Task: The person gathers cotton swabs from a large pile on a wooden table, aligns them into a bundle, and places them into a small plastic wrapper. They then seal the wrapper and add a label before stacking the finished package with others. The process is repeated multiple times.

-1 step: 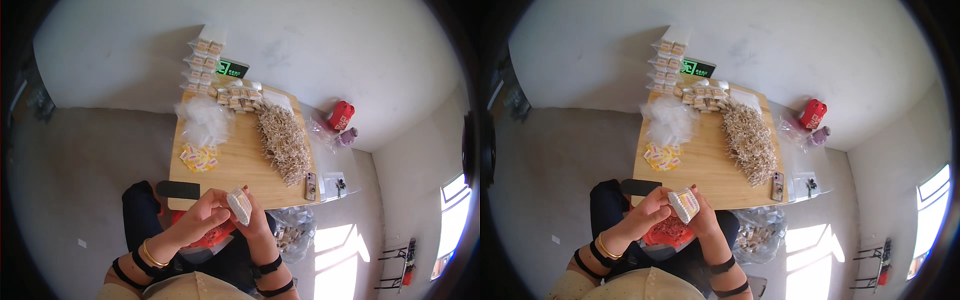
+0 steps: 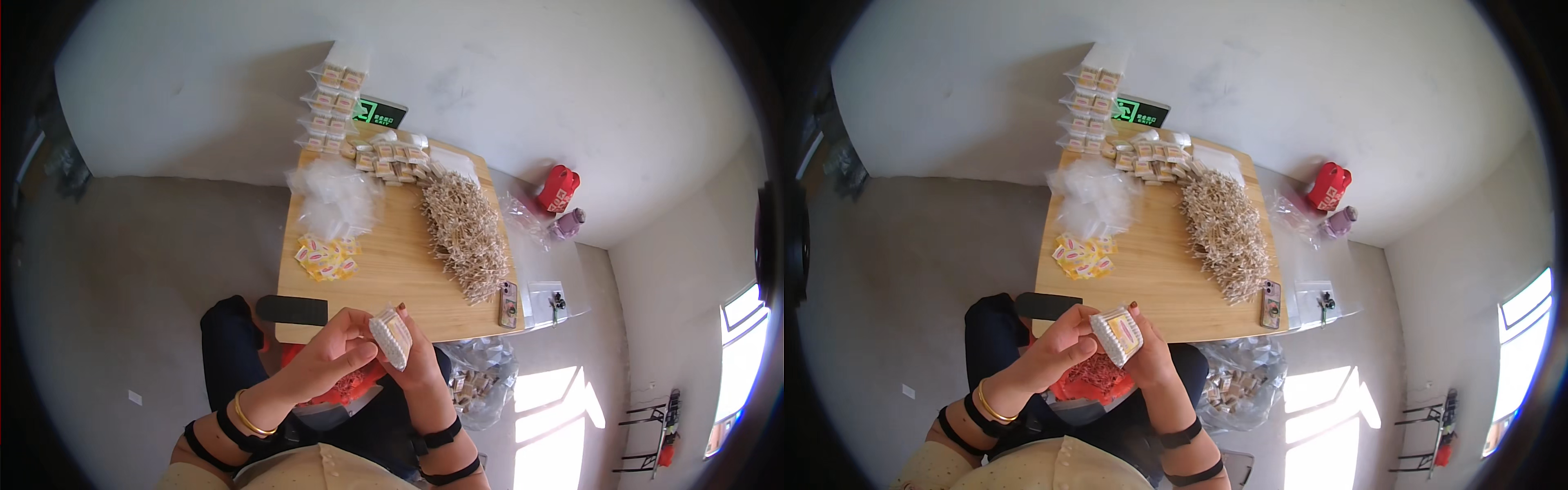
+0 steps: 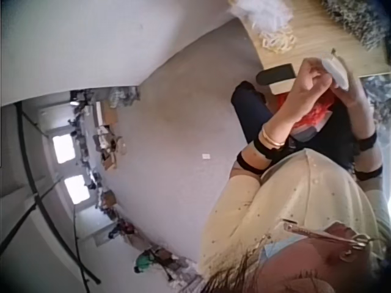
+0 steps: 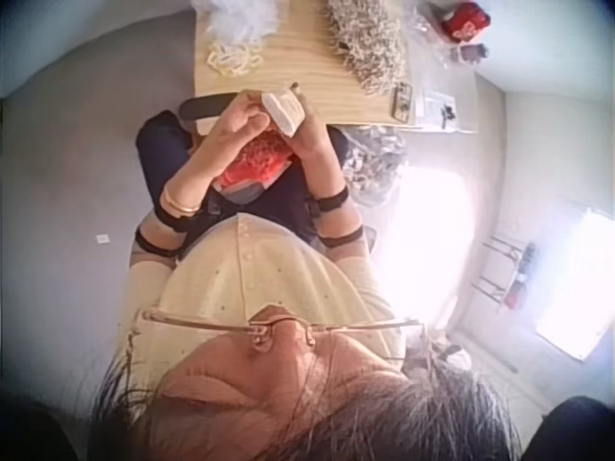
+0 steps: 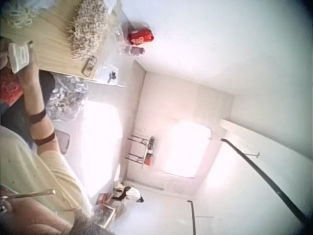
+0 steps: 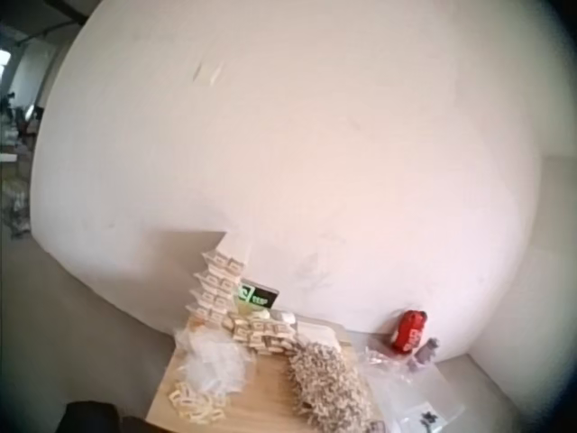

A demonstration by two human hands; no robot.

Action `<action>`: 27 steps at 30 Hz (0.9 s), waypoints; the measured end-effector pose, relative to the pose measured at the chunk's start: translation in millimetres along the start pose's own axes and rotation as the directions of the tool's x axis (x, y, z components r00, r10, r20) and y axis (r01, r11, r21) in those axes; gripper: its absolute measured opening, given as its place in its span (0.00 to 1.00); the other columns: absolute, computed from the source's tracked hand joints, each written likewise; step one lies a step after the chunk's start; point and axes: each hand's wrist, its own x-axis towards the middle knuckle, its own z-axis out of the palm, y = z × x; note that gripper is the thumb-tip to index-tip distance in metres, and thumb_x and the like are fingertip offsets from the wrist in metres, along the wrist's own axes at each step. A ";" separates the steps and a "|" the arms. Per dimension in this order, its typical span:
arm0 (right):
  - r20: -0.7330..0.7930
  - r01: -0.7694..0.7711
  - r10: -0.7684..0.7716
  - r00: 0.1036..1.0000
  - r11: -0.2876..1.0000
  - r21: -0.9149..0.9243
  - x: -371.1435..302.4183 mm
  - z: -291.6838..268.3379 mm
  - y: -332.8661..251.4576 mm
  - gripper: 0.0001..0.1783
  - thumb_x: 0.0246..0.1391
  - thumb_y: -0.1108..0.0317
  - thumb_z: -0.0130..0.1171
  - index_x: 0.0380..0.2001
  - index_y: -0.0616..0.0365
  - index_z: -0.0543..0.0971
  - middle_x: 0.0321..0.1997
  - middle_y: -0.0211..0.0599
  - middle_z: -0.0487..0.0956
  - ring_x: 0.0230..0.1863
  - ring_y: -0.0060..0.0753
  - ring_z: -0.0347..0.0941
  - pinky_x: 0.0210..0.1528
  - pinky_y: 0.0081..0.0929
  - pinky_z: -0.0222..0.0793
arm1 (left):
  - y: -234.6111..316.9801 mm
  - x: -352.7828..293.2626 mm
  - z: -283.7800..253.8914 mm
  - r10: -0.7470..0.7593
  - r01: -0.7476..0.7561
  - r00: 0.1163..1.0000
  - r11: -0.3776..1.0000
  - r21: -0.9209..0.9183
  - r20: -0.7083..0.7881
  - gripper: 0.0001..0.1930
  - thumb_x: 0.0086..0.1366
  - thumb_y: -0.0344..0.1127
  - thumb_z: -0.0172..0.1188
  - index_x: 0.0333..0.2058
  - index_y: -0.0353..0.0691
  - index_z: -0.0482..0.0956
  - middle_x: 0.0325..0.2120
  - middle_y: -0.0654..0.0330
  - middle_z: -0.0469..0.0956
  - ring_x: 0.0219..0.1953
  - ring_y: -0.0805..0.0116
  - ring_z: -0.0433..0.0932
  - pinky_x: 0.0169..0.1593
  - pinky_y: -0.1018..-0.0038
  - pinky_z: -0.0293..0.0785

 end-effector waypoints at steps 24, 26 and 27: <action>0.351 0.051 -0.541 0.764 -0.492 -0.869 90.0 -121.4 3.3 0.13 0.63 0.67 0.58 0.25 0.57 0.70 0.25 0.47 0.77 0.26 0.56 0.73 0.33 0.47 0.69 | -90.0 -14.9 -116.2 -0.291 0.371 0.863 0.920 0.126 -0.413 0.10 0.75 0.35 0.56 0.49 0.39 0.71 0.46 0.54 0.80 0.47 0.66 0.81 0.56 0.69 0.77; 0.329 0.043 -0.537 0.777 -0.477 -0.878 93.9 -131.7 9.6 0.13 0.62 0.67 0.58 0.25 0.57 0.70 0.24 0.47 0.77 0.25 0.56 0.73 0.32 0.47 0.70 | -99.7 -8.9 -120.6 -0.321 0.390 0.854 0.916 0.096 -0.409 0.10 0.74 0.34 0.58 0.49 0.39 0.71 0.46 0.55 0.80 0.48 0.67 0.80 0.57 0.69 0.77; 0.316 0.042 -0.519 0.794 -0.472 -0.881 96.3 -148.3 18.0 0.13 0.62 0.67 0.59 0.25 0.57 0.70 0.24 0.47 0.77 0.25 0.56 0.72 0.31 0.48 0.70 | -105.4 -7.3 -121.5 -0.342 0.402 0.851 0.912 0.077 -0.398 0.11 0.73 0.32 0.59 0.49 0.38 0.71 0.47 0.55 0.79 0.49 0.68 0.80 0.57 0.70 0.77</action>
